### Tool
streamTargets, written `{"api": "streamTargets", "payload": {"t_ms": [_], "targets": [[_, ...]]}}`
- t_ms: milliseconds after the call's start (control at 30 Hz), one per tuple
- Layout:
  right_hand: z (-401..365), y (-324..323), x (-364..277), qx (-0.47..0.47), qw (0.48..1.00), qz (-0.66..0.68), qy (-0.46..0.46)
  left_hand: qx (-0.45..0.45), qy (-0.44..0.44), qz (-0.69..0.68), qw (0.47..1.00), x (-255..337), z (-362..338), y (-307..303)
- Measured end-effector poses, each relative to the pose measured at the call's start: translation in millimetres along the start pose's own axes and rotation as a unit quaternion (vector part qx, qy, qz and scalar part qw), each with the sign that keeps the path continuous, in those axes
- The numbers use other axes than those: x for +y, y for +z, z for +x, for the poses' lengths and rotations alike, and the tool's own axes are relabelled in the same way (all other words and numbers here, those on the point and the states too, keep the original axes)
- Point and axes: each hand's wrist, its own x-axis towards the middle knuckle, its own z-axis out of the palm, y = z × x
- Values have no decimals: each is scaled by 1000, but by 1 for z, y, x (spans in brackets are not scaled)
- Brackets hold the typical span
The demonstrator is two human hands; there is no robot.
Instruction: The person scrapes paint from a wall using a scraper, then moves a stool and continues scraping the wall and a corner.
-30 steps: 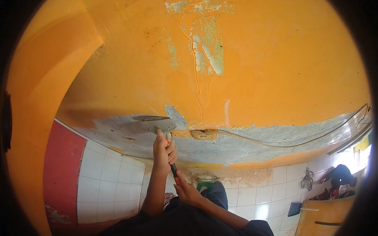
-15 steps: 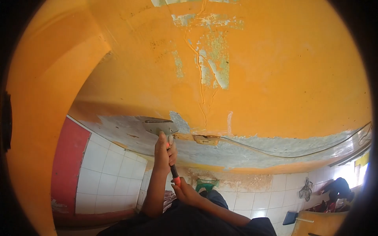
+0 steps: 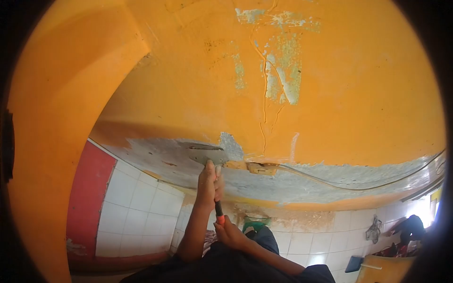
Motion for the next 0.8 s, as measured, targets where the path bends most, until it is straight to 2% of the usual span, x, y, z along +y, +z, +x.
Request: {"api": "streamTargets", "payload": {"t_ms": [100,133,267,333,433,533,633,733,800], "targets": [[1,-1,-19,-18,1000,-13,1,-26,16,-20,999,20,0,5],[0,1,-11,-16,1000,-10,5,-23,29,10,999,25,-1,6],[6,5,10,-4,999,27,-24,-32,-12,4,999,8,1,0],[5,5,5,-4,999,31,-25,-41,-7,7,999,29,-1,6],[3,6,-5,-1,999,0,-42,-37,-10,-2,999,18,0,3],[5,0,-4,32,999,-15,-19,-37,-18,-10,999,18,3,3],[1,-1,-23,-4,1000,-11,-14,-45,-20,-25,998,35,-2,11],[3,1,-27,37,998,-46,-26,-49,-5,3,999,24,1,8],[-1,0,-19,-2,1000,7,-8,-57,-23,-15,998,24,-2,6]]}}
